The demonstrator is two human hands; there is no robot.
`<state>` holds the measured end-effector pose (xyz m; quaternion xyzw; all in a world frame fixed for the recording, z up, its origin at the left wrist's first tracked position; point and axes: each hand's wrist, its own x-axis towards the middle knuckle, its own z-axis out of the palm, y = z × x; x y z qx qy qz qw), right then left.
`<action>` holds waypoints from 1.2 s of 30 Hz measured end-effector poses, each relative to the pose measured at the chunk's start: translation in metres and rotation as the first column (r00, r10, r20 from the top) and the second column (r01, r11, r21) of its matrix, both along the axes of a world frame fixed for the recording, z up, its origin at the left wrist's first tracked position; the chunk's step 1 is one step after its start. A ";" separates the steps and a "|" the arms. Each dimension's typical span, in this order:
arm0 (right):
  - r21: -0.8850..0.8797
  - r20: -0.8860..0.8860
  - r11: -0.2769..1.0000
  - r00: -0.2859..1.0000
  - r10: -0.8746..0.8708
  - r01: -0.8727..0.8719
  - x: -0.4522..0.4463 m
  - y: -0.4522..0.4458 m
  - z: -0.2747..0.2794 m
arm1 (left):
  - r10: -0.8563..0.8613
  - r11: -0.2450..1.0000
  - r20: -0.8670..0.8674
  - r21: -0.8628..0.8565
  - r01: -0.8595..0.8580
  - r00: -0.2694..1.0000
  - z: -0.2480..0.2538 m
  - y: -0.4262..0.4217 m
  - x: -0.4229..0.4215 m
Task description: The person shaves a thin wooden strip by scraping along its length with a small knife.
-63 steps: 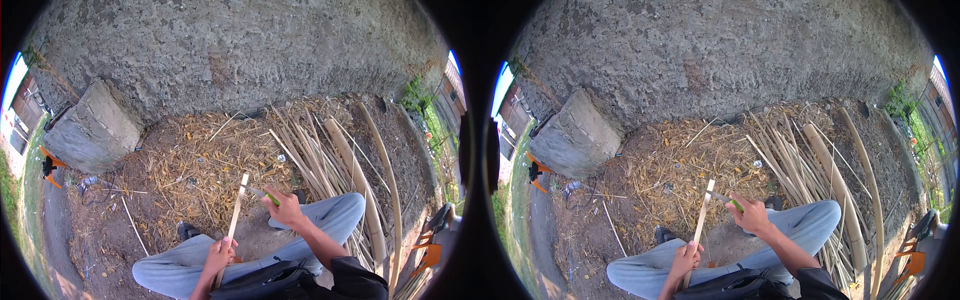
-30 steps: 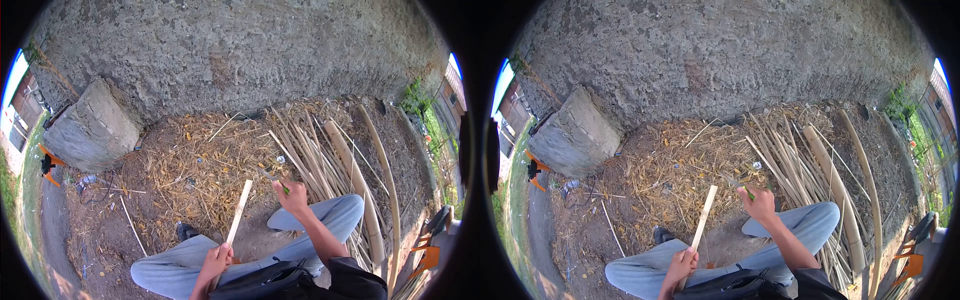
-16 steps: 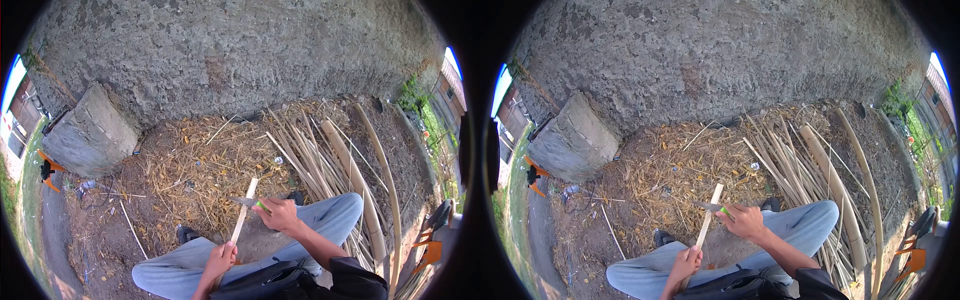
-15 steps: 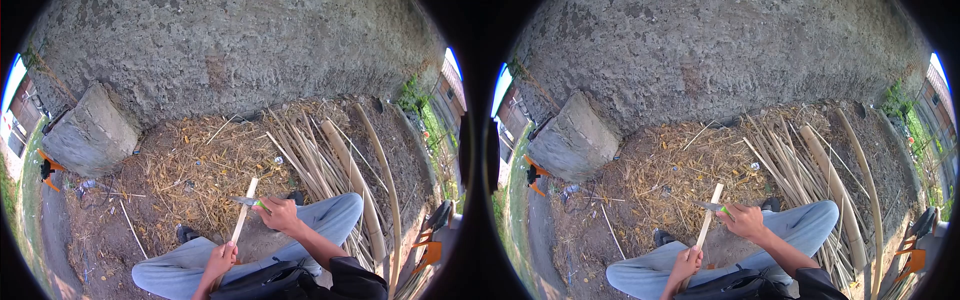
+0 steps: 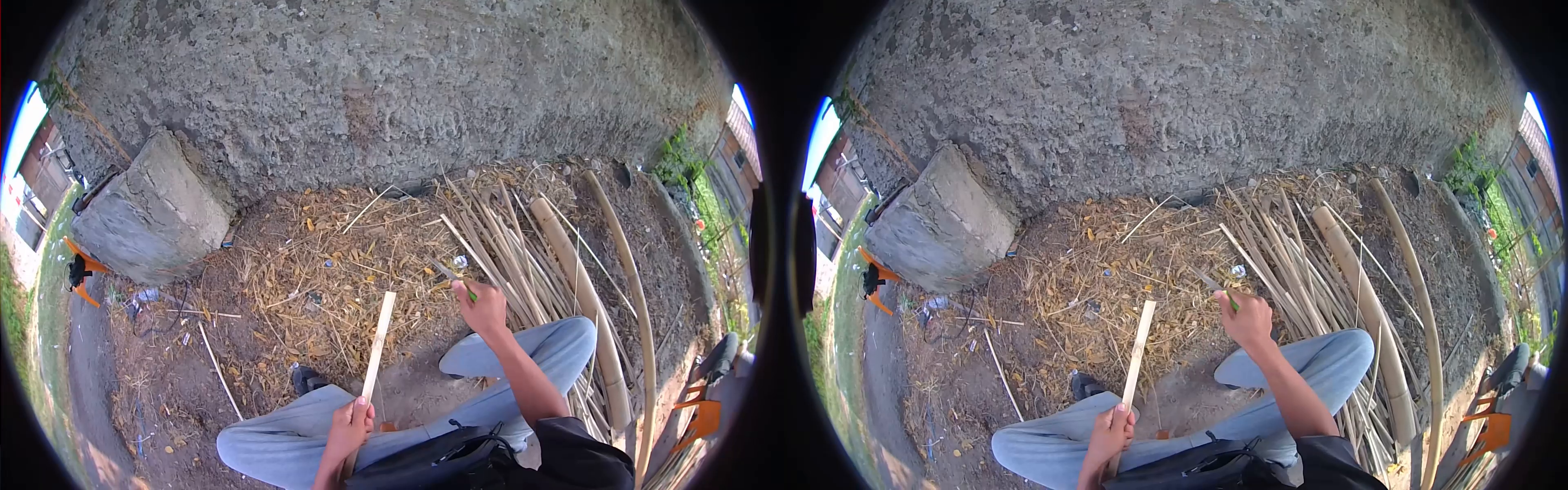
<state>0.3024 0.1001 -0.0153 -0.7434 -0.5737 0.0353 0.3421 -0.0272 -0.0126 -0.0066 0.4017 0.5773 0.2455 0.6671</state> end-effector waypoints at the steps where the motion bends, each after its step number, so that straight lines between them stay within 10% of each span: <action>1: 0.026 -0.065 0.998 0.997 0.050 -0.048 -0.013 -0.006 0.006 | -0.016 0.999 0.050 -0.048 0.018 0.999 0.002 0.005 0.001; 9: 0.201 -0.087 0.915 0.924 0.372 -0.349 -0.073 -0.047 0.005 | -0.107 0.990 0.138 -0.078 0.119 0.985 0.007 0.019 0.011; 22: 0.215 0.209 0.890 0.909 0.360 -0.402 -0.063 -0.045 0.003 | -0.072 0.995 0.146 -0.051 0.080 0.987 -0.005 0.010 0.015; 34: 0.330 0.244 0.921 0.961 0.126 -0.205 -0.032 -0.005 0.002 | -0.089 0.996 0.034 0.031 0.088 0.996 0.003 -0.006 0.013; 36: 0.163 0.183 0.980 0.973 -0.141 0.112 0.005 0.016 -0.007 | -0.147 0.988 0.005 0.050 0.146 0.989 0.010 -0.008 0.004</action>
